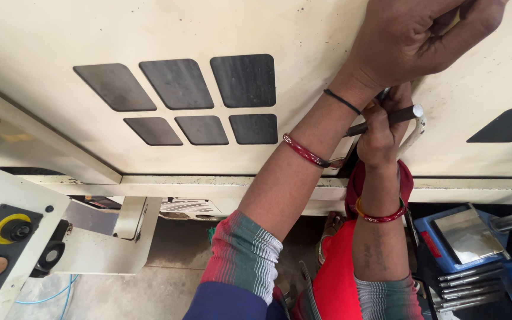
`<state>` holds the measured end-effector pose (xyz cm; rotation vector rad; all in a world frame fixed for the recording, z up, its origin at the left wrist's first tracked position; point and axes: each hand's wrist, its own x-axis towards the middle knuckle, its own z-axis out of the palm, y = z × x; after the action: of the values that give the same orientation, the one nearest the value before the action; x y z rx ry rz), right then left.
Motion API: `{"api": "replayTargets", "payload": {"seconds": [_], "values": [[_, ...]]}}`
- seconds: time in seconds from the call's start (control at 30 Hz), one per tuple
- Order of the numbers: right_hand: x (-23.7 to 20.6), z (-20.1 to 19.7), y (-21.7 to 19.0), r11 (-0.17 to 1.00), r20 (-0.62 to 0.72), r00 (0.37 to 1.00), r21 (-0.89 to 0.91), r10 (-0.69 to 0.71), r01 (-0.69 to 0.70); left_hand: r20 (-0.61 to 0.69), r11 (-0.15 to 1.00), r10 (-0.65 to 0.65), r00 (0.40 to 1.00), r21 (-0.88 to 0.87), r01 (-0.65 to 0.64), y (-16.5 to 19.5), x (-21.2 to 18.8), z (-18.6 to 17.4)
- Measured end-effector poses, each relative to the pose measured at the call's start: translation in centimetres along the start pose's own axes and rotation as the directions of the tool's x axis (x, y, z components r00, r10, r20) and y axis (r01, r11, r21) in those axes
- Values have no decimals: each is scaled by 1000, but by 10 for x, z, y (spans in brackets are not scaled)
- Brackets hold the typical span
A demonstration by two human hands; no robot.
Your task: The person opens a machine door, uses a dial indicator to measure a metal part inside, and then closes the door. The person repeats this process multiple times, handling the dial indicator and the machine door.
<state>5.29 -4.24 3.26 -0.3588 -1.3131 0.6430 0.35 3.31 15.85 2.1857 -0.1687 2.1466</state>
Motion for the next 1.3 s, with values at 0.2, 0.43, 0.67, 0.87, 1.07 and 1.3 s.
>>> {"api": "replayTargets", "payload": {"seconds": [0.2, 0.43, 0.67, 0.87, 1.07, 1.3], "values": [[0, 3, -5, 1000, -8, 1000, 27, 6, -5, 8, 1000, -29, 1000, -7, 29, 0, -3, 0], [1, 1, -3, 1000, -7, 1000, 29, 1, -1, -4, 999, -31, 1000, 10, 31, 9, 5, -1], [-2, -7, 9, 999, -20, 1000, 46, 14, -13, -18, 999, -42, 999, 32, 42, 23, 11, -5], [-9, -21, 27, 1000, -73, 997, -6, 20, -20, 54, 995, -18, 998, 96, 13, 39, 18, -10], [-6, -30, 34, 960, -58, 996, -275, -73, 55, -25, 958, 86, 996, 277, -76, 49, 26, -1], [0, -33, 32, 991, -77, 997, -136, -12, 2, -55, 960, 98, 994, 268, -80, 47, 22, -1]]}}
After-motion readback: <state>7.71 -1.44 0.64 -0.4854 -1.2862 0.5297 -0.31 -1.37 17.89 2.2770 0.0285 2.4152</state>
